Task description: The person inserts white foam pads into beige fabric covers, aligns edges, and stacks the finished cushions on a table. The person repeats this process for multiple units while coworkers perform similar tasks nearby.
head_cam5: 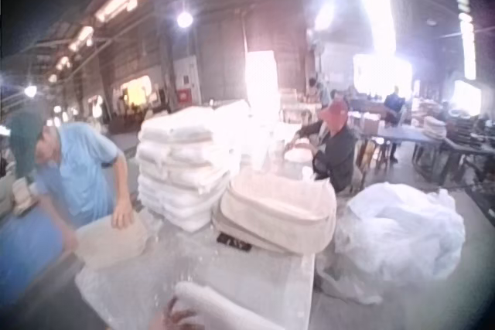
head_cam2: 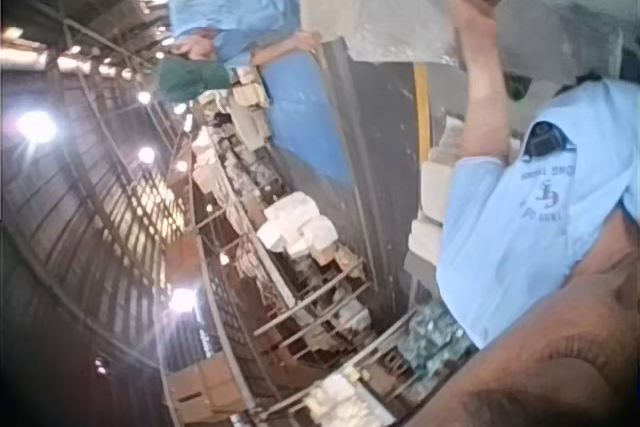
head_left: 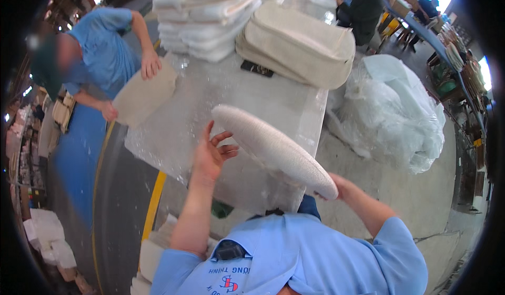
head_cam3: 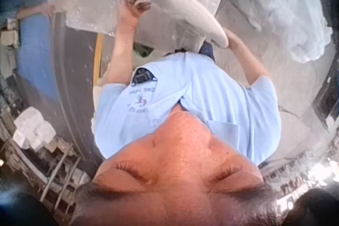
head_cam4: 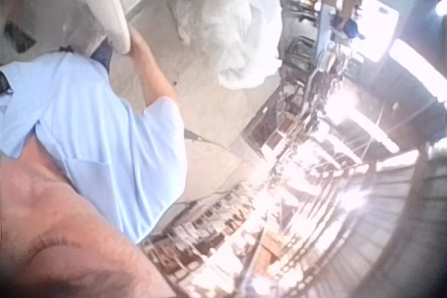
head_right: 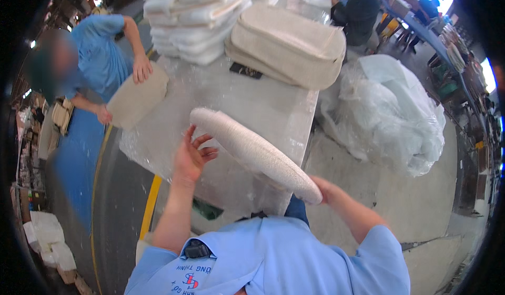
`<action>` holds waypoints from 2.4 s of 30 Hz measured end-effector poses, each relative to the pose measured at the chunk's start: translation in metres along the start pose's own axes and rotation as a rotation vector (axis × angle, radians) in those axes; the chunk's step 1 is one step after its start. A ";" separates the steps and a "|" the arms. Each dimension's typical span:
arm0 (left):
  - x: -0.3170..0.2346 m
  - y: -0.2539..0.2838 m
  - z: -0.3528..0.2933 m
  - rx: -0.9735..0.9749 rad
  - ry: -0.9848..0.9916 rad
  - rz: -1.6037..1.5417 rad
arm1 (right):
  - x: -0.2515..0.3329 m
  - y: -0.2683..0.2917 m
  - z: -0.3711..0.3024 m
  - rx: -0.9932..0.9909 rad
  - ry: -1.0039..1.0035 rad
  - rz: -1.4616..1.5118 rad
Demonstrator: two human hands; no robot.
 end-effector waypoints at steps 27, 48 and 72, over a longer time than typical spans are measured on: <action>0.091 -0.016 0.027 -0.137 -0.119 1.422 | 0.006 -0.059 0.024 -0.695 1.265 -1.100; 0.140 0.011 0.037 -0.399 -0.053 0.852 | -0.082 -0.125 0.110 -0.065 0.973 -2.141; 0.150 0.053 -0.030 -0.398 0.103 0.653 | -0.058 -0.095 0.086 -0.257 0.980 -2.140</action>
Point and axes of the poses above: each hand's wrist, its own z-axis towards the middle knuckle, its own y-axis out of the back of the hand, x = y × z, the point moved 1 cm from there along z, towards the middle knuckle, and after that the axes turned 11 degrees about z, right-handed, at the moved point
